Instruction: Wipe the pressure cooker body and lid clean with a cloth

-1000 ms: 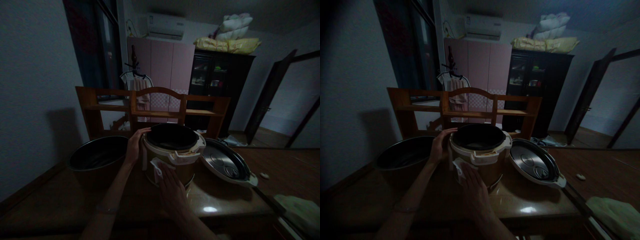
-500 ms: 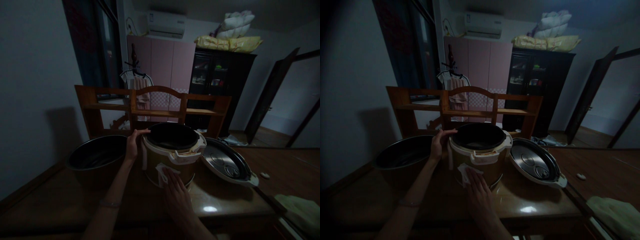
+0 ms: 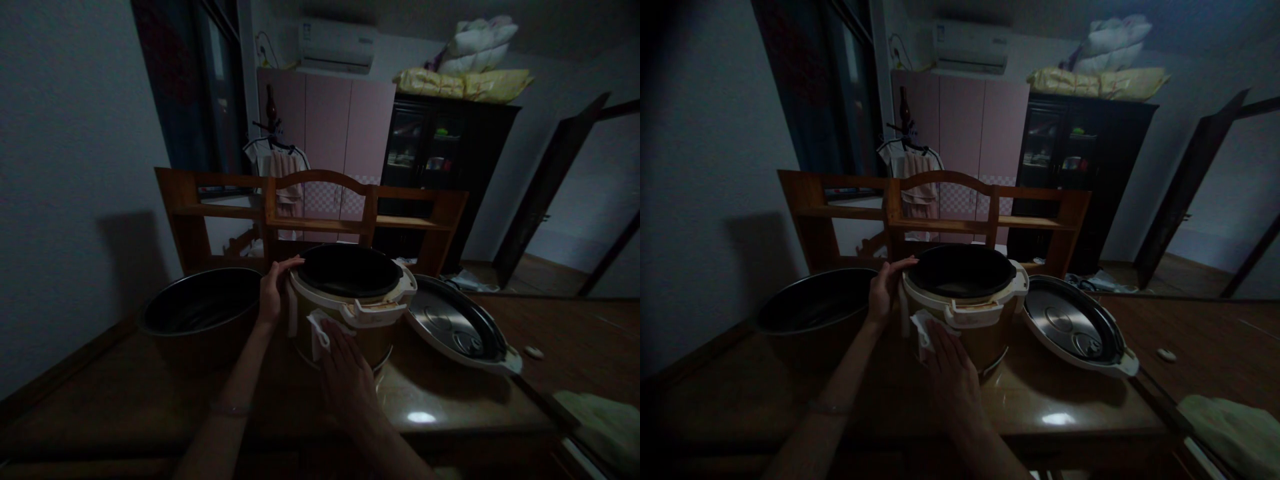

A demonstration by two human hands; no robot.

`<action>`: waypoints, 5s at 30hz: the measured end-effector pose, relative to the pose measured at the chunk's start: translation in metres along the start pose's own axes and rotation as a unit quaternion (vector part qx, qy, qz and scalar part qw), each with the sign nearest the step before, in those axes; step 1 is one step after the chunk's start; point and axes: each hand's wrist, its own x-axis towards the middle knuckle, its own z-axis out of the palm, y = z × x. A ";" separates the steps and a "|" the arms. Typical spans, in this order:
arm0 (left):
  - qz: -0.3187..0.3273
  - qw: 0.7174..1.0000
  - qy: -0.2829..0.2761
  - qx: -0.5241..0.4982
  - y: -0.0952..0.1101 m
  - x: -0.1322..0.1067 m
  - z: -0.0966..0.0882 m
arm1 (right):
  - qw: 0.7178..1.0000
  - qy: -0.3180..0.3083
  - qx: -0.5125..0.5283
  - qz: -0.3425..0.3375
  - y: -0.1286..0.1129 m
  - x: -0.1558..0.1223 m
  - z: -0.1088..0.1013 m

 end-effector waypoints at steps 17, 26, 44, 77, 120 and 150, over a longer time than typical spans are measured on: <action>0.068 0.994 0.038 0.070 0.007 -0.013 0.014 | 1.000 0.015 -0.002 0.016 -0.009 0.024 -0.009; 0.067 0.992 0.062 0.083 0.006 -0.014 0.020 | 0.999 0.031 -0.006 0.009 -0.008 0.024 -0.008; 0.070 0.993 0.061 0.068 0.003 -0.014 0.020 | 1.000 0.010 0.002 0.013 -0.003 0.009 -0.005; 0.091 0.988 0.058 0.106 0.004 -0.014 0.021 | 0.999 0.034 0.012 0.009 -0.011 0.036 -0.005; 0.063 0.995 0.038 0.070 0.002 -0.012 0.015 | 1.000 0.000 -0.008 -0.020 -0.006 -0.019 0.019; 0.058 0.994 0.051 0.074 0.002 -0.012 0.016 | 0.997 0.048 0.027 0.058 -0.023 0.061 -0.013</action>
